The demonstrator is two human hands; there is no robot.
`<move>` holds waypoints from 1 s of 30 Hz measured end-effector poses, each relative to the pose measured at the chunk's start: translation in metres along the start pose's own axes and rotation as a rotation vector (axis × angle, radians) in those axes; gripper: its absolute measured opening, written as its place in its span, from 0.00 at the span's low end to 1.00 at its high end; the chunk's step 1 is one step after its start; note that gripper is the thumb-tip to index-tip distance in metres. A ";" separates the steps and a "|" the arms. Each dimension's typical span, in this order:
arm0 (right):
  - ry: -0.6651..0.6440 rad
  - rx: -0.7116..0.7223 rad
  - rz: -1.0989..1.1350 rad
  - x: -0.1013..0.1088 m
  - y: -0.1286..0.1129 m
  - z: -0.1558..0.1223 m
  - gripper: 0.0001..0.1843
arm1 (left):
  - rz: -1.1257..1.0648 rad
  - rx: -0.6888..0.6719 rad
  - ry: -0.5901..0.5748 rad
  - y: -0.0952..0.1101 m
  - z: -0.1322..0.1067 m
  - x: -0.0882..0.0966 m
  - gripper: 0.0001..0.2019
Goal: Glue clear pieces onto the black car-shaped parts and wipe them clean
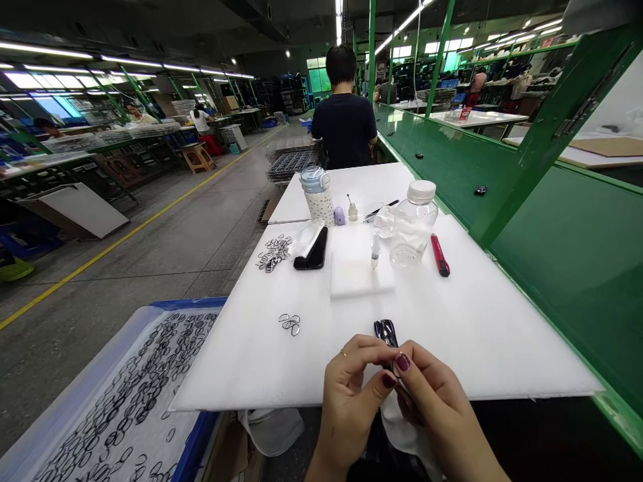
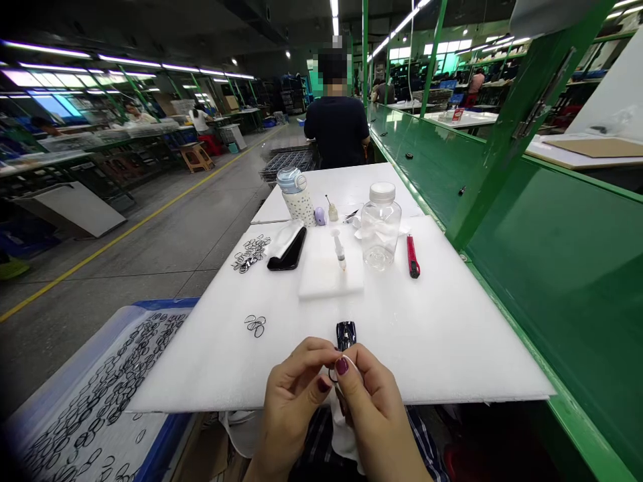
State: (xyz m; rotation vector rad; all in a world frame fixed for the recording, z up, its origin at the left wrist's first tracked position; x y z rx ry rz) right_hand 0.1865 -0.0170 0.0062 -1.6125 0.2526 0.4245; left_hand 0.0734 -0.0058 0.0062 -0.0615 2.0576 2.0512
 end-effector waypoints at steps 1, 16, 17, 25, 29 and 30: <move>-0.006 0.020 -0.031 0.001 0.000 0.000 0.23 | -0.033 0.021 -0.009 -0.002 0.001 -0.001 0.07; 0.161 0.004 -0.085 0.011 -0.015 -0.001 0.24 | -0.650 0.278 0.024 -0.016 0.006 -0.003 0.08; 0.190 0.006 -0.101 0.013 -0.019 -0.001 0.23 | -0.679 0.292 0.028 -0.017 0.006 -0.002 0.09; 0.091 0.518 -0.542 0.026 -0.028 0.005 0.09 | -0.750 0.312 0.044 -0.019 0.008 0.004 0.09; -0.022 0.935 -0.773 0.013 -0.038 0.006 0.07 | -0.762 0.333 0.045 -0.019 0.007 0.004 0.09; -0.072 0.990 -0.803 0.008 -0.039 0.007 0.09 | -0.761 0.334 0.050 -0.019 0.007 0.003 0.09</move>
Point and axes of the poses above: each hand's wrist, its own z-axis towards the middle knuckle, its own x-axis out of the back of the hand, y = z × x, the point moved 3 cm from there along z, towards the middle knuckle, and after that the axes turned 12 degrees about x, right-handed, at the moved point
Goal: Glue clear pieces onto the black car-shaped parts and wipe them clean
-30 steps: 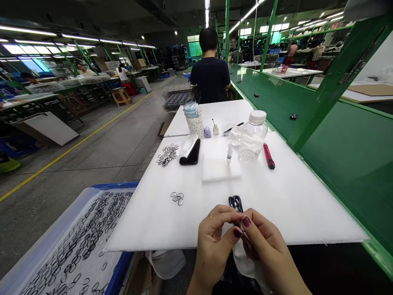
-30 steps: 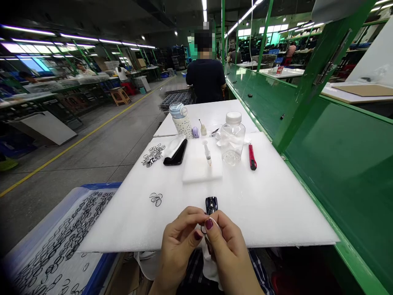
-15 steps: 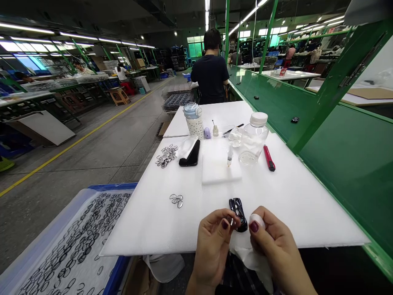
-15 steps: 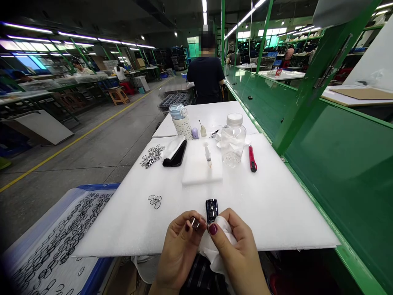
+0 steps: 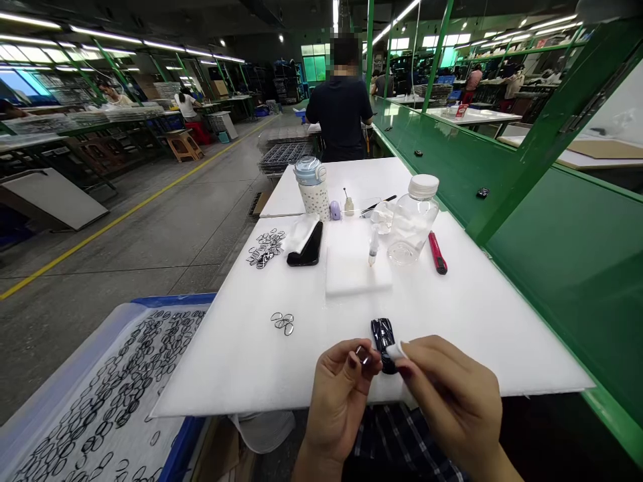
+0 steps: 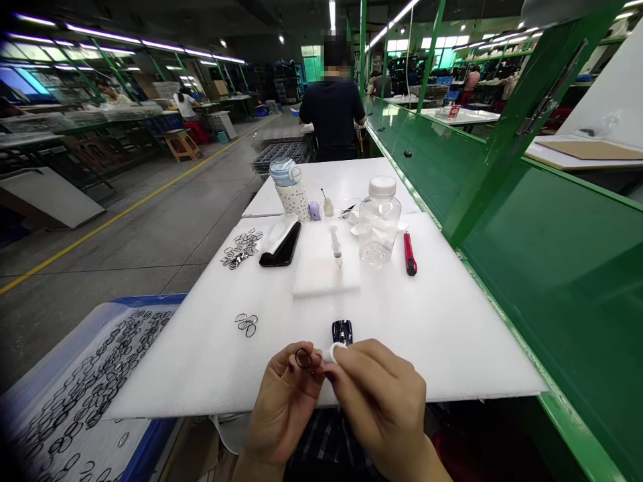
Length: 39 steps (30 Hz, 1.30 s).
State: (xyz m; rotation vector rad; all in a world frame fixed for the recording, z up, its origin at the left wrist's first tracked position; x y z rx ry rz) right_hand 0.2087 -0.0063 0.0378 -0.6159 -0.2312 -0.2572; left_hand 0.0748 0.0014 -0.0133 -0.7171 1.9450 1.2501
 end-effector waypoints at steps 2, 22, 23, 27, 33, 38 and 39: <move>-0.054 0.105 -0.050 -0.007 -0.005 0.005 0.12 | 0.020 -0.007 0.007 -0.001 0.000 -0.002 0.08; -0.111 -0.841 0.567 -0.019 0.014 -0.011 0.16 | 0.427 -0.191 0.001 -0.003 -0.007 -0.008 0.04; -0.073 -0.842 0.587 -0.021 0.013 -0.012 0.16 | 0.423 -0.191 0.006 -0.003 -0.008 -0.009 0.04; -0.054 -0.850 0.588 -0.027 0.009 -0.017 0.17 | 0.419 -0.194 0.065 -0.003 -0.008 -0.007 0.06; -0.074 -0.813 0.553 -0.030 0.008 -0.016 0.19 | 0.416 -0.145 0.005 -0.003 -0.006 -0.003 0.06; -0.082 -0.852 0.622 -0.028 0.008 -0.017 0.20 | 0.262 -0.066 -0.053 -0.001 -0.004 -0.001 0.06; -0.073 -0.870 0.627 -0.025 0.008 -0.017 0.20 | 0.217 -0.055 -0.056 -0.001 -0.004 -0.001 0.06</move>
Point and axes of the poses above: each hand's wrist, its own z-axis towards the middle knuckle, its own x-axis out of the back of the hand, y = z × x, the point moved 3 cm from there along z, towards the middle knuckle, and after that the axes turned 12 degrees about x, right-handed, at the moved point
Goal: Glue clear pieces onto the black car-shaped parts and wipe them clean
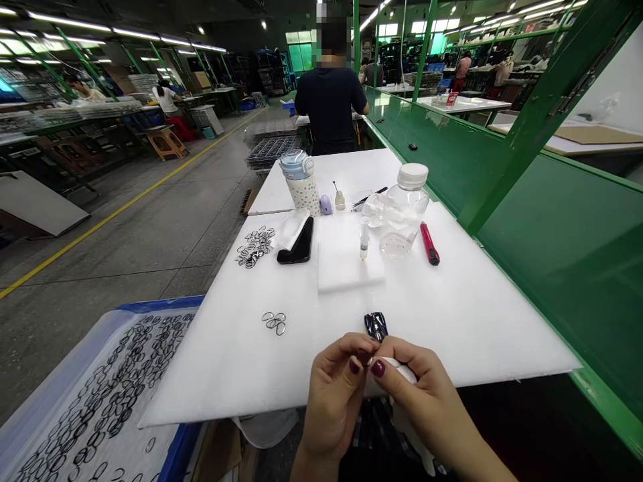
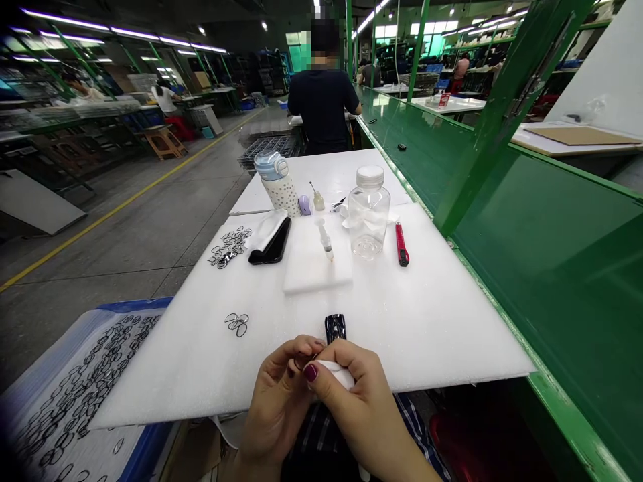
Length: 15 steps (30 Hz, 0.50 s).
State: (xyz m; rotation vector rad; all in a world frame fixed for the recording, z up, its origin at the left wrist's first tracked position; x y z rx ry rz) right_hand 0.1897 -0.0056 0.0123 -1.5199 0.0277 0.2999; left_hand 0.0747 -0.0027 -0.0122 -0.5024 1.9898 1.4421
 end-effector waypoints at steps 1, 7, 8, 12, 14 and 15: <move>0.024 -0.006 0.003 0.003 -0.001 0.000 0.21 | -0.038 0.009 0.002 0.000 0.000 0.001 0.07; 0.235 0.219 -0.135 0.023 -0.008 0.000 0.15 | -0.115 0.036 0.035 0.000 0.002 0.001 0.06; 0.247 0.245 -0.153 0.025 -0.008 0.000 0.14 | -0.121 0.037 0.037 0.000 0.002 0.001 0.06; 0.247 0.283 -0.259 0.034 -0.008 -0.001 0.12 | -0.091 0.036 0.066 0.004 0.001 0.000 0.09; 0.219 0.284 -0.389 0.042 -0.007 0.001 0.11 | 0.066 0.017 0.138 0.010 0.000 0.001 0.08; 0.200 0.277 -0.468 0.047 -0.006 0.003 0.11 | 0.210 -0.018 0.196 0.015 -0.001 0.002 0.07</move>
Point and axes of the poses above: each hand's wrist, its own z-axis towards the middle knuckle, its own x-axis out of the back of the hand, y = z × x, the point moved 3 cm from there along z, towards the middle knuckle, and after that the axes turned 12 degrees about x, right-handed, at the moved point
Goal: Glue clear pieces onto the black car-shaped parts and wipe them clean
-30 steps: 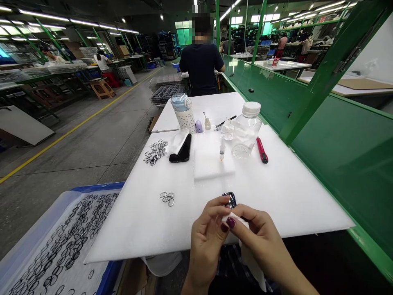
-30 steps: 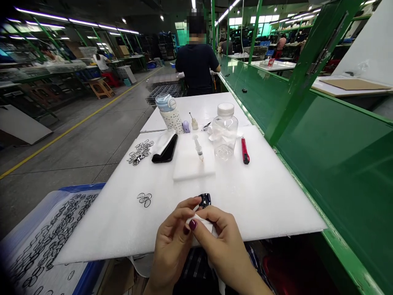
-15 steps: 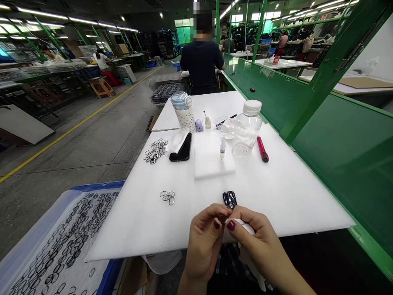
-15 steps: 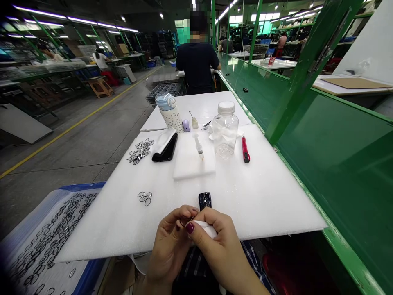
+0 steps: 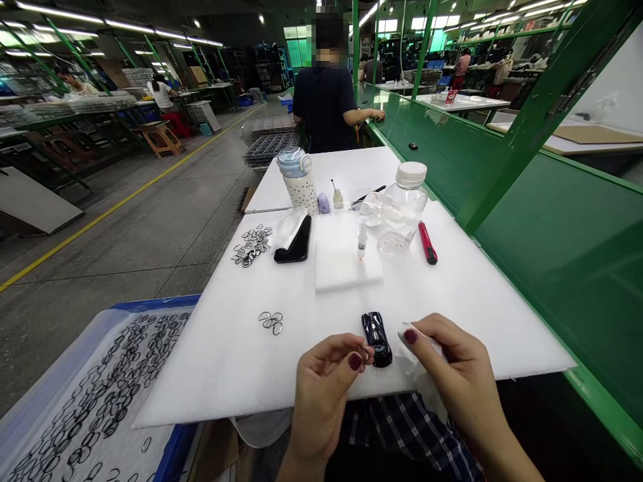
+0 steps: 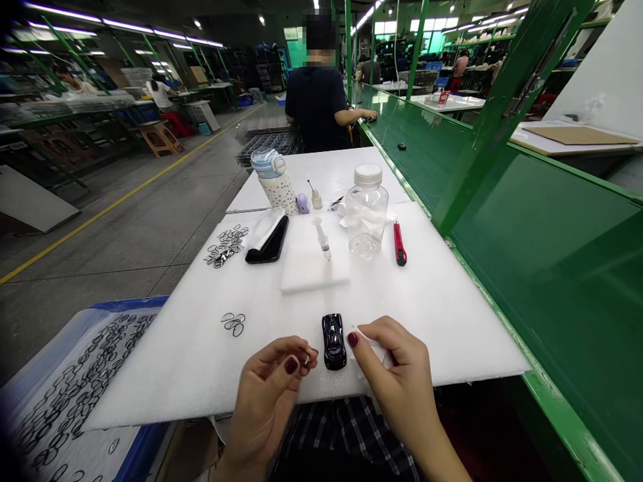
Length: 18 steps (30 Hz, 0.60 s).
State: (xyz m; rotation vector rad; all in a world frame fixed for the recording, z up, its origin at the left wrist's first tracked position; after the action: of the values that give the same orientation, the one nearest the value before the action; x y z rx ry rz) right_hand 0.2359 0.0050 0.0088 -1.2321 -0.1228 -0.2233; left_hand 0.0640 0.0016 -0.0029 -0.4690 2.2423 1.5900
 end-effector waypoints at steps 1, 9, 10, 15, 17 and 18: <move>-0.033 0.004 -0.075 0.003 0.004 0.002 0.11 | 0.179 -0.066 0.064 0.005 0.000 0.001 0.06; -0.172 0.066 -0.265 0.002 0.019 0.003 0.12 | 1.000 -0.614 0.022 0.009 0.006 -0.012 0.12; -0.188 0.070 -0.271 0.001 0.019 0.002 0.11 | 1.017 -0.607 0.015 0.006 0.007 -0.012 0.12; -0.266 0.075 -0.336 -0.001 0.019 0.003 0.11 | 1.060 -0.521 0.084 0.004 0.010 -0.010 0.10; -0.279 0.059 -0.348 -0.001 0.019 0.004 0.11 | 1.058 -0.475 0.115 0.006 0.011 -0.009 0.11; -0.282 0.050 -0.350 -0.001 0.019 0.004 0.11 | 1.050 -0.449 0.123 0.007 0.011 -0.008 0.12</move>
State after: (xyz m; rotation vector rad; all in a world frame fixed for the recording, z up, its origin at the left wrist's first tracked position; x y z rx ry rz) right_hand 0.2393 0.0153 -0.0080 -1.1821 -0.5878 -0.3468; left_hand 0.0692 0.0150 0.0033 0.6722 2.3306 2.6189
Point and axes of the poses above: each hand's wrist, its own z-axis towards the middle knuckle, its own x-axis out of the back of the hand, y = z × x, the point moved 3 cm from there along z, towards the middle knuckle, and after that the axes turned 12 degrees about x, right-handed, at the moved point
